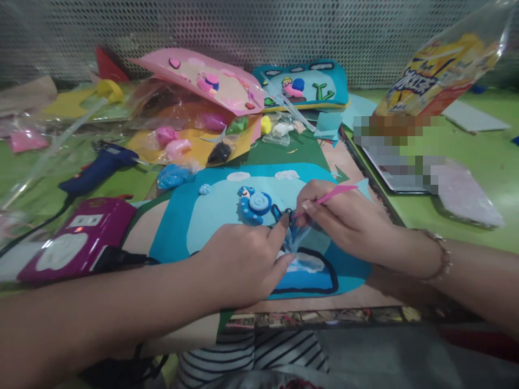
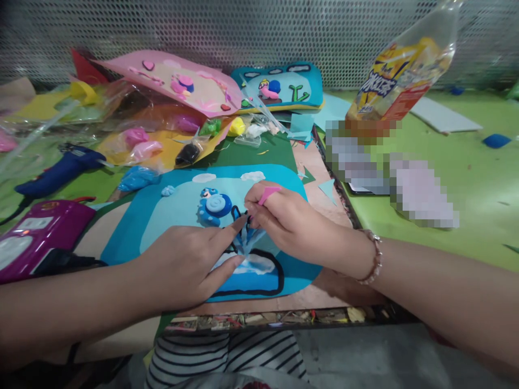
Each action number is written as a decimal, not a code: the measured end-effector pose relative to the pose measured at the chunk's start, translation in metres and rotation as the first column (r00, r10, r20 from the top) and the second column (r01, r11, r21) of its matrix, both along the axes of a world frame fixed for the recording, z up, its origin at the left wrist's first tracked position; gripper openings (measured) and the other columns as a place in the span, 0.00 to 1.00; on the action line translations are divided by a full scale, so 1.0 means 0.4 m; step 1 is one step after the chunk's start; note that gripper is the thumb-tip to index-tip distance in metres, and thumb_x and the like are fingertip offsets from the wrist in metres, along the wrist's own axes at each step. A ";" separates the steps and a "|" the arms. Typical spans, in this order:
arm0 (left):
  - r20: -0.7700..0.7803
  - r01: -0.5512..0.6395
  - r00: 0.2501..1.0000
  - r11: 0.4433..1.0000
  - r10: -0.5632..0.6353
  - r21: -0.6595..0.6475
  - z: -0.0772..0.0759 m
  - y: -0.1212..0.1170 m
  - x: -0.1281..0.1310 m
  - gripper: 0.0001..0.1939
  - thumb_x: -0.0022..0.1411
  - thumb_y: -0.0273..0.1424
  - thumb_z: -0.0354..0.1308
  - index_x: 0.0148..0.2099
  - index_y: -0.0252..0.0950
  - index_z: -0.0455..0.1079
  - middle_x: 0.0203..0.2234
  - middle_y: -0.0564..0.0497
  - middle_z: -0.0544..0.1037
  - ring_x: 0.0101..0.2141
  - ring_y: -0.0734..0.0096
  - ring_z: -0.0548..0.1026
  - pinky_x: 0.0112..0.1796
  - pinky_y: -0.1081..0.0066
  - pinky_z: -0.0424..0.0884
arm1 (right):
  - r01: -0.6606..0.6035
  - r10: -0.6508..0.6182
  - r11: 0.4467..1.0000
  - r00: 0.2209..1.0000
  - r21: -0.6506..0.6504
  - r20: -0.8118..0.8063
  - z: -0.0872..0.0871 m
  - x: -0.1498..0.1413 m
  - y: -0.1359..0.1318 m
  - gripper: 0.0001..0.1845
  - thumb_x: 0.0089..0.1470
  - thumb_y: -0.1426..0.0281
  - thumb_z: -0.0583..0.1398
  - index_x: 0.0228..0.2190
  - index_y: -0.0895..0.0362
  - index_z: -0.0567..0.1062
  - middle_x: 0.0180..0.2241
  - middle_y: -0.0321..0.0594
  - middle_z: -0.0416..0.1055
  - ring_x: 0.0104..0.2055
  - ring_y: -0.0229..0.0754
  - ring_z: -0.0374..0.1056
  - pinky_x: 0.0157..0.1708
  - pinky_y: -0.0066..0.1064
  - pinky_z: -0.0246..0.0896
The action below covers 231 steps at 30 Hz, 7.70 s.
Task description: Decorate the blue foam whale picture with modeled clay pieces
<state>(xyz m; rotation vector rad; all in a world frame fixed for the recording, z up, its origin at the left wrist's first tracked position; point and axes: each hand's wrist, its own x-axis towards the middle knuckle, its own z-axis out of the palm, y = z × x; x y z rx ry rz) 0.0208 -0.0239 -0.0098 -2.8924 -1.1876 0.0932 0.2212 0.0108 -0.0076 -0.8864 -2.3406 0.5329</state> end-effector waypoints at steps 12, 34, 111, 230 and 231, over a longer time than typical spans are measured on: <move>-0.020 0.015 1.000 1.000 -0.015 0.005 0.002 0.005 0.000 0.29 0.67 0.40 0.42 0.63 0.26 0.57 0.31 0.43 0.80 0.28 0.61 0.78 0.21 0.67 0.68 | -0.053 0.053 0.999 0.999 0.004 0.008 0.004 0.000 -0.005 0.11 0.62 0.75 0.48 0.29 0.56 0.65 0.28 0.39 0.68 0.31 0.37 0.66 0.30 0.28 0.63; -0.011 0.016 1.000 1.000 -0.016 -0.002 0.002 0.002 0.000 0.29 0.68 0.40 0.42 0.62 0.24 0.58 0.31 0.43 0.80 0.28 0.59 0.78 0.21 0.66 0.69 | -0.034 0.034 0.999 0.999 -0.002 0.021 0.006 0.000 -0.009 0.11 0.62 0.74 0.49 0.29 0.56 0.66 0.28 0.39 0.69 0.29 0.36 0.66 0.29 0.28 0.62; -0.060 -0.148 0.988 0.986 0.143 -0.083 0.035 0.026 0.026 0.30 0.67 0.43 0.42 0.64 0.30 0.57 0.26 0.44 0.79 0.29 0.52 0.78 0.26 0.62 0.70 | 0.014 -0.020 0.998 0.996 -0.062 -0.087 -0.011 0.009 0.021 0.12 0.63 0.74 0.47 0.29 0.55 0.65 0.28 0.37 0.68 0.29 0.35 0.66 0.30 0.28 0.64; 0.261 0.314 0.860 0.859 -0.437 0.405 -0.044 -0.085 -0.041 0.29 0.63 0.48 0.48 0.53 0.28 0.69 0.52 0.39 0.74 0.53 0.53 0.68 0.51 0.59 0.67 | -0.116 -0.168 0.877 0.835 -0.467 -0.524 -0.007 0.006 0.022 0.12 0.60 0.61 0.57 0.32 0.56 0.73 0.28 0.36 0.70 0.27 0.33 0.65 0.30 0.27 0.66; 0.232 0.317 0.871 0.856 -0.433 0.408 -0.055 -0.091 -0.043 0.31 0.62 0.49 0.49 0.55 0.28 0.68 0.54 0.38 0.71 0.56 0.52 0.66 0.52 0.59 0.66 | -0.100 -0.173 0.884 0.837 -0.457 -0.519 -0.010 0.007 0.022 0.15 0.62 0.60 0.54 0.30 0.56 0.73 0.27 0.36 0.68 0.26 0.33 0.64 0.29 0.27 0.65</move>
